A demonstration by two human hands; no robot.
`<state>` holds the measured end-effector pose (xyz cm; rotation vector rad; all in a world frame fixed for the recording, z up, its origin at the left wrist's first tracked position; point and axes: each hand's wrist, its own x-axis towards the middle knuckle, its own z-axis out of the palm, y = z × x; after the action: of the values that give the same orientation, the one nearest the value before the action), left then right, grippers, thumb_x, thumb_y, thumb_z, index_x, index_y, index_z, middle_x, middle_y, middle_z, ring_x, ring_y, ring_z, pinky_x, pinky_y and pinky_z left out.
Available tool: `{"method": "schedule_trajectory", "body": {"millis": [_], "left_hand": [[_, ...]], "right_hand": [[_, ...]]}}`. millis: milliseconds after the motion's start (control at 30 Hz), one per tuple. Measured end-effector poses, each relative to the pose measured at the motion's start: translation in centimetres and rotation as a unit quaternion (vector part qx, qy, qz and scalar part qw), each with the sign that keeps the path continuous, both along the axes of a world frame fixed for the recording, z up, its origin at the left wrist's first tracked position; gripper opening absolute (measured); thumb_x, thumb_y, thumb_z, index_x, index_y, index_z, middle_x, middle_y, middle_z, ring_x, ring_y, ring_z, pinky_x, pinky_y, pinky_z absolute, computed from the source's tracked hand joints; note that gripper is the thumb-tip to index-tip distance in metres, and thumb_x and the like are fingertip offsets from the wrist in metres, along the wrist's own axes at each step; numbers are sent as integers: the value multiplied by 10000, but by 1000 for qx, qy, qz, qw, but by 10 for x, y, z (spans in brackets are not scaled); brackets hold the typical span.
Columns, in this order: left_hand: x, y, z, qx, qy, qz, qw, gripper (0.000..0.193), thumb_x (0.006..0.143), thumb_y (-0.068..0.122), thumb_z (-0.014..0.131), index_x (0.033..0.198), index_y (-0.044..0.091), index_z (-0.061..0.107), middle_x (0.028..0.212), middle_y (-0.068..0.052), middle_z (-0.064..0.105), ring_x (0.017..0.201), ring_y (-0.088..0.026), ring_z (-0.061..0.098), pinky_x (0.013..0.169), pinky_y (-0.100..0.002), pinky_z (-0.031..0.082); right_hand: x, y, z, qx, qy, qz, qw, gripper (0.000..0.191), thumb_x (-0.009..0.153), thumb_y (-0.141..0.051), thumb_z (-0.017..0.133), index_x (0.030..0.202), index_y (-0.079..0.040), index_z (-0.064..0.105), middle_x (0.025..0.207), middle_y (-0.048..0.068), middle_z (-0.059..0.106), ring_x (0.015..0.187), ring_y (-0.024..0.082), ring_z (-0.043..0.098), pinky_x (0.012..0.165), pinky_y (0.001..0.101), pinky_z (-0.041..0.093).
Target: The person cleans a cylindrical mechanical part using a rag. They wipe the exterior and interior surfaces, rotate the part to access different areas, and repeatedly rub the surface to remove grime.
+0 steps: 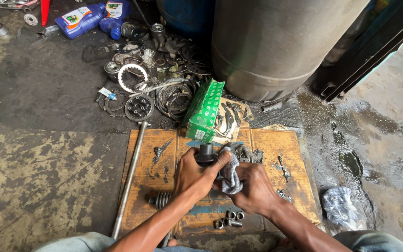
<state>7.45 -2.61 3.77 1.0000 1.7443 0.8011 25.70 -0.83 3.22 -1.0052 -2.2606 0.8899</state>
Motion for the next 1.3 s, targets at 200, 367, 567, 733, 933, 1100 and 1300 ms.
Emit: {"method": "schedule_trajectory", "body": {"millis": [200,367,567,733,933,1100,1300], "left_hand": [[-7,0,-14,31,-47,-13,998,664,711,799,630,751,136,614,634,6,585,560,-185,584,575,-392,516],[-12,6,-17,57,-301,-86,948,709,823,833,547,845,129,635,794,-19,655,741,-133,656,696,-332,536],[-30,12,-6,43,-472,-76,877,748,765,828,537,980,116,618,841,-69,697,792,-212,735,750,-421,632],[-25,9,-2,32,-482,-54,874,772,768,840,555,1003,107,624,867,-69,706,817,-202,723,748,-399,616],[-24,7,-4,16,-491,-61,869,778,693,809,617,1089,139,649,943,-15,716,913,-168,713,814,-366,594],[-26,3,-14,44,-537,-102,836,867,631,826,728,1068,83,630,935,-55,704,864,-200,726,780,-383,627],[-24,0,-20,31,-626,-75,776,894,521,772,849,1037,76,630,936,-84,698,862,-238,727,806,-415,633]], "right_hand": [[-7,-1,10,-112,29,-65,991,172,734,-203,867,819,-79,785,711,74,775,522,183,696,494,372,607],[-14,-4,13,-252,153,-51,954,353,673,-192,905,950,-34,754,810,88,790,607,207,734,563,400,645],[20,18,29,-229,167,-98,954,459,630,-239,917,1026,-63,764,894,64,825,758,180,786,747,345,661],[13,8,28,-191,77,-60,977,552,635,-295,924,1119,-88,755,867,60,780,720,156,705,670,352,592],[-3,6,16,-197,68,-26,978,457,648,-350,951,981,-73,804,885,33,828,786,129,766,769,321,636],[-5,3,10,-175,142,-60,972,544,599,-389,955,1006,-66,791,906,25,818,824,116,757,759,325,634],[-3,0,4,-162,150,-93,971,570,572,-420,940,988,-60,788,894,49,829,798,146,779,749,336,655]]}}
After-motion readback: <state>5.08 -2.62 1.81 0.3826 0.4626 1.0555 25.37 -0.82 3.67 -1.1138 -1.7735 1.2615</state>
